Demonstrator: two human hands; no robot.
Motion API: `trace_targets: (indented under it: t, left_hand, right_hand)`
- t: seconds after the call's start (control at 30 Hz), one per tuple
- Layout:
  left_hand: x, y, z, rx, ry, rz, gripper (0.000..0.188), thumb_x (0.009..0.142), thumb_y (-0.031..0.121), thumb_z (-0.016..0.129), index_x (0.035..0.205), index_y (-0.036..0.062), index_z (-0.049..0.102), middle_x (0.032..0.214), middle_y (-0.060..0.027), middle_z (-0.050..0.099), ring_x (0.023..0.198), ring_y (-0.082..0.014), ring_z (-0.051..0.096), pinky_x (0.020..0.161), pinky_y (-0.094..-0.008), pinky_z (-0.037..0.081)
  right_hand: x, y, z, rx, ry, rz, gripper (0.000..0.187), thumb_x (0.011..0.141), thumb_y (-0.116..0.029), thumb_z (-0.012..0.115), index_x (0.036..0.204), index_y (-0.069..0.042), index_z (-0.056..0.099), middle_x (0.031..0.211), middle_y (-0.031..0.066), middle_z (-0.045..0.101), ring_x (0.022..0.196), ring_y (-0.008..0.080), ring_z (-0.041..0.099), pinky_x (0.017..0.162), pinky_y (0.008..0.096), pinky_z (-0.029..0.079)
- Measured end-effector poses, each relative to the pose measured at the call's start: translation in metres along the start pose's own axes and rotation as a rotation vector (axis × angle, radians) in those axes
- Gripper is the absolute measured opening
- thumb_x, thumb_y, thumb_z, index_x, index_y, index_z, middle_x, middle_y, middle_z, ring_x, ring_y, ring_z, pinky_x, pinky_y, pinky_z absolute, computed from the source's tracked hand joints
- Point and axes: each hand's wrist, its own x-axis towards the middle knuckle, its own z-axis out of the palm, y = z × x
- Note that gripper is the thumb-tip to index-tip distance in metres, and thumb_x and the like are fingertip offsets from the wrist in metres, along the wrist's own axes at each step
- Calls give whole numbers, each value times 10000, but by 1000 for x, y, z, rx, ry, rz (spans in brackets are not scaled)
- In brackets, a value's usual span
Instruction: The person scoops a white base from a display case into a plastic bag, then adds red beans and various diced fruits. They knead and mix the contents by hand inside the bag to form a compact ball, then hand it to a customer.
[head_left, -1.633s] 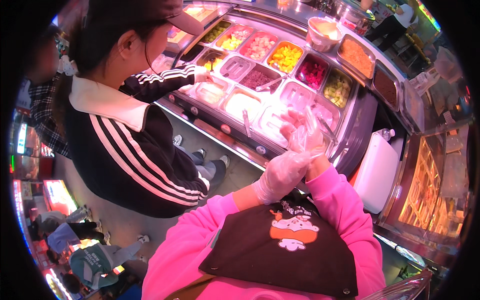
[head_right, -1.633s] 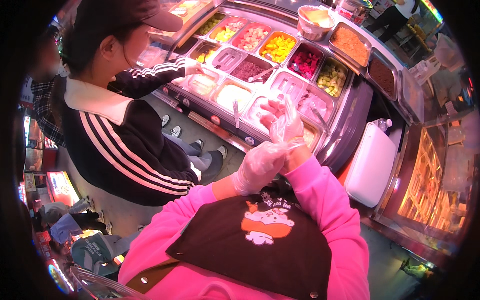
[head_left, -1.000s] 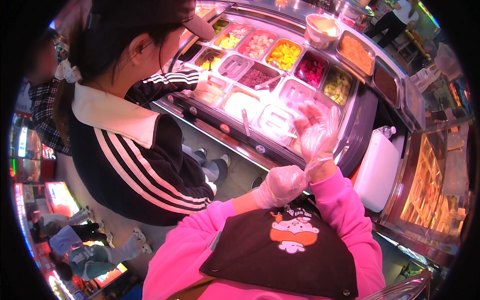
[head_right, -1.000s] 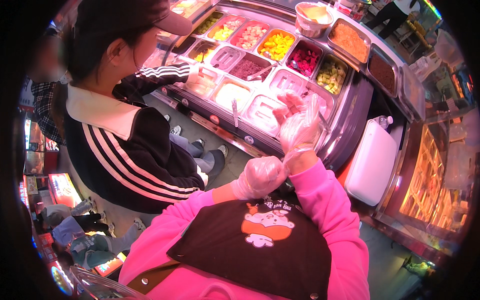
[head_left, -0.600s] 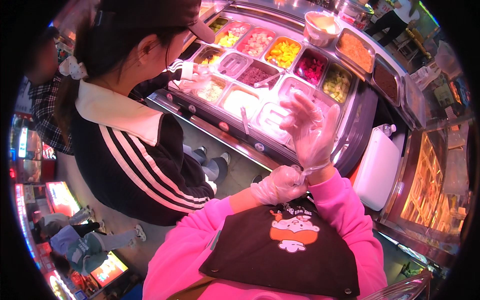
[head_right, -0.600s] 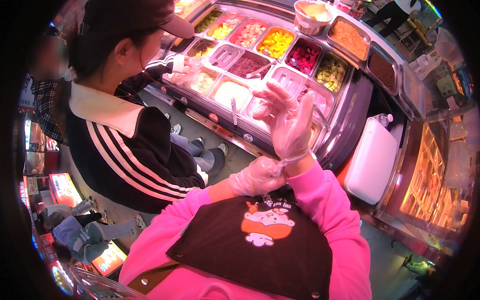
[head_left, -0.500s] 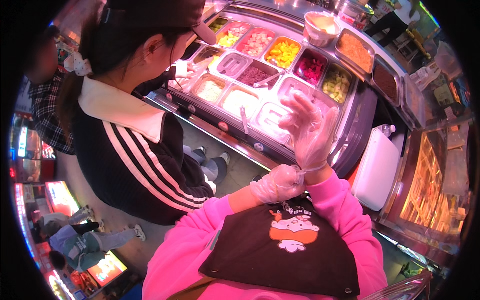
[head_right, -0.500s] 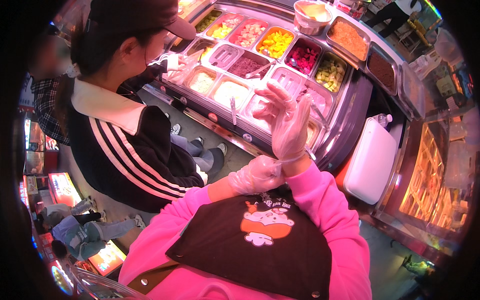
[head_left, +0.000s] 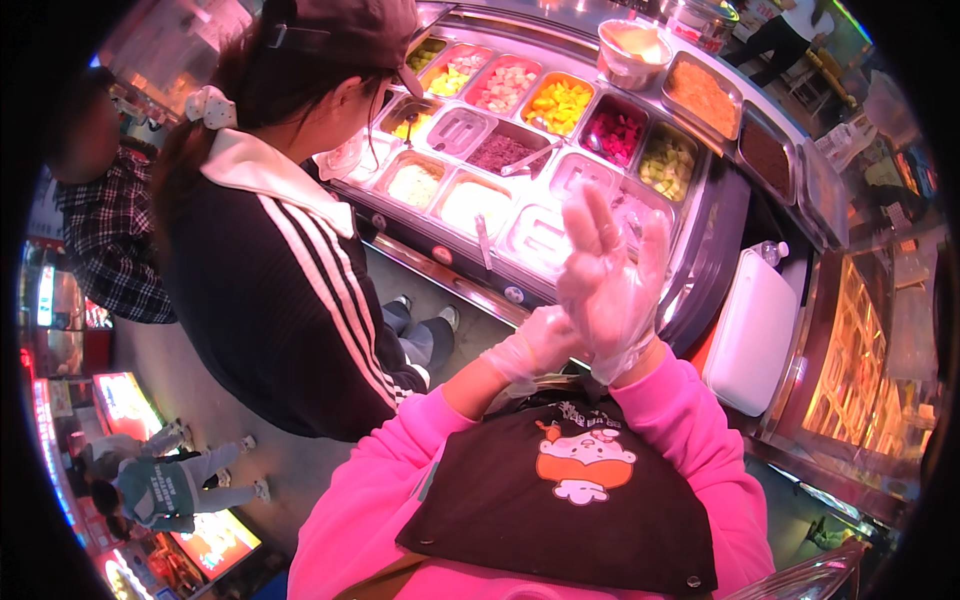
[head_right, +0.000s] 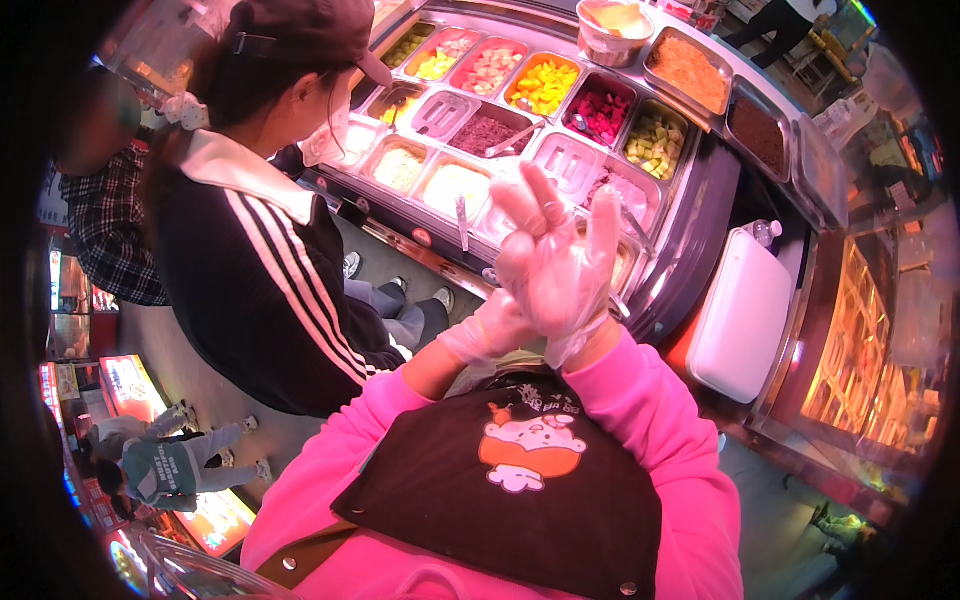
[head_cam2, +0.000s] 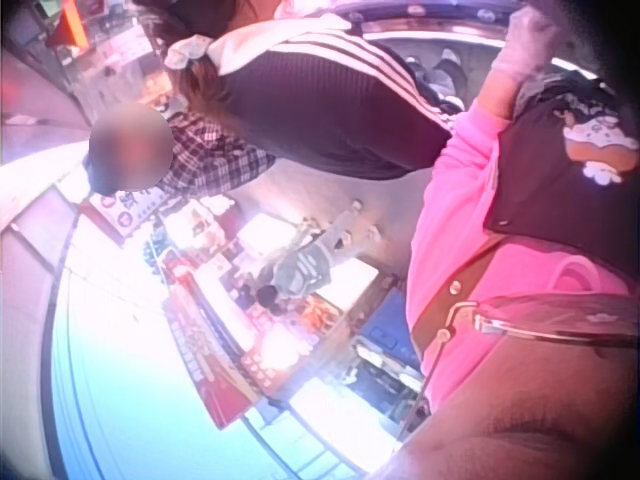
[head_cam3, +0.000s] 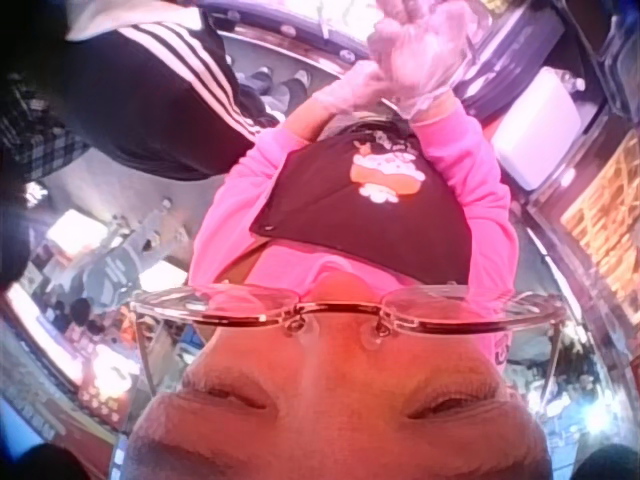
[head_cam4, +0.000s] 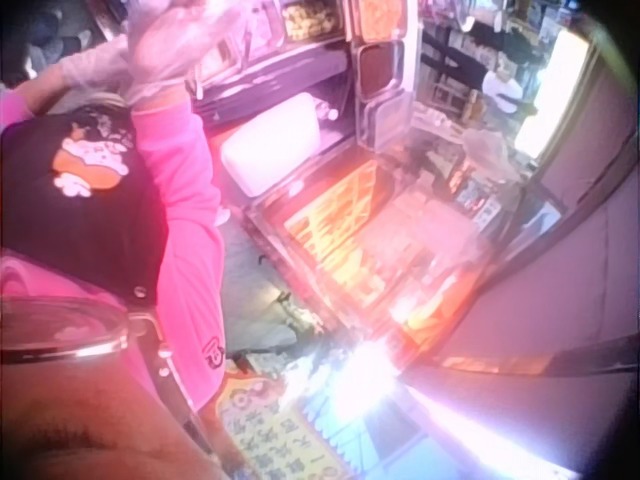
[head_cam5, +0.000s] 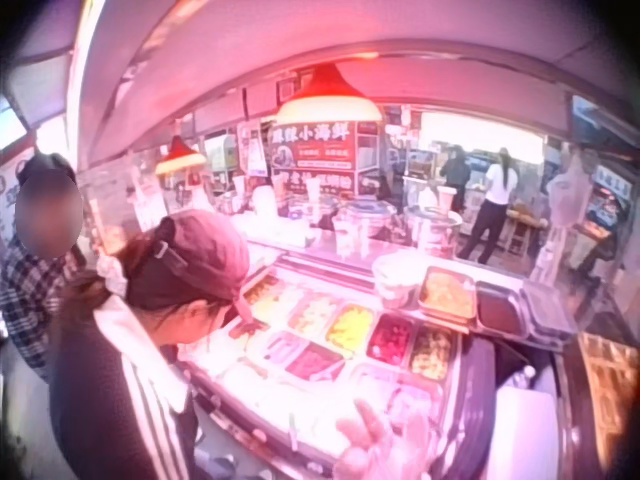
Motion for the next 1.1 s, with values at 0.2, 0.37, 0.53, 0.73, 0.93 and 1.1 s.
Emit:
trace_targets:
  t: [0.2, 0.37, 0.53, 0.73, 0.93, 1.1]
  left_hand:
    - [3, -22, 19, -545, -207, -397, 278, 935, 300, 714, 918, 24, 685, 854, -128, 703, 868, -306, 692, 758, -396, 548]
    - [-41, 2, -2, -818, -359, -494, 296, 926, 318, 728, 943, 26, 678, 877, -120, 694, 891, -287, 684, 769, -384, 541]
    - [-53, 17, -13, -876, -406, -510, 320, 917, 335, 742, 968, 28, 670, 900, -112, 685, 913, -269, 676, 780, -371, 535]
    - [-33, 34, 3, -850, -427, -515, 353, 905, 357, 760, 998, 30, 661, 927, -103, 674, 940, -246, 666, 793, -356, 527]
    - [-3, 52, 25, -767, -512, -464, 391, 894, 378, 777, 1027, 32, 652, 954, -93, 663, 966, -224, 657, 806, -341, 520]
    - [29, 82, 43, -533, -590, -357, 425, 885, 396, 791, 1052, 34, 644, 977, -86, 653, 989, -205, 649, 817, -328, 514]
  right_hand:
    - [-15, 37, 11, -233, 90, 105, 923, 984, -805, 316, 1565, -106, 474, 1233, 241, 689, 772, 235, 622, 722, 331, 506]
    - [-28, 48, 14, -197, -6, 241, 1086, 951, -859, 287, 1541, 42, 427, 1179, 323, 693, 712, 298, 716, 726, 363, 576]
    - [-39, 42, 13, -337, -193, 412, 1165, 924, -896, 225, 1585, 59, 328, 1357, 328, 621, 833, 255, 751, 853, 333, 556]
    - [-54, 11, 18, -237, -215, 307, 1196, 900, -922, 243, 1587, 54, 330, 1365, 301, 630, 875, 266, 748, 895, 322, 535]
    - [-62, -11, 20, -328, -253, 331, 1187, 901, -918, 256, 1583, 49, 346, 1362, 296, 635, 915, 263, 745, 911, 336, 540]
    - [-56, -11, 46, -445, -332, 517, 1100, 944, -847, 330, 1606, 31, 311, 1439, 286, 579, 1005, 256, 712, 961, 361, 527]
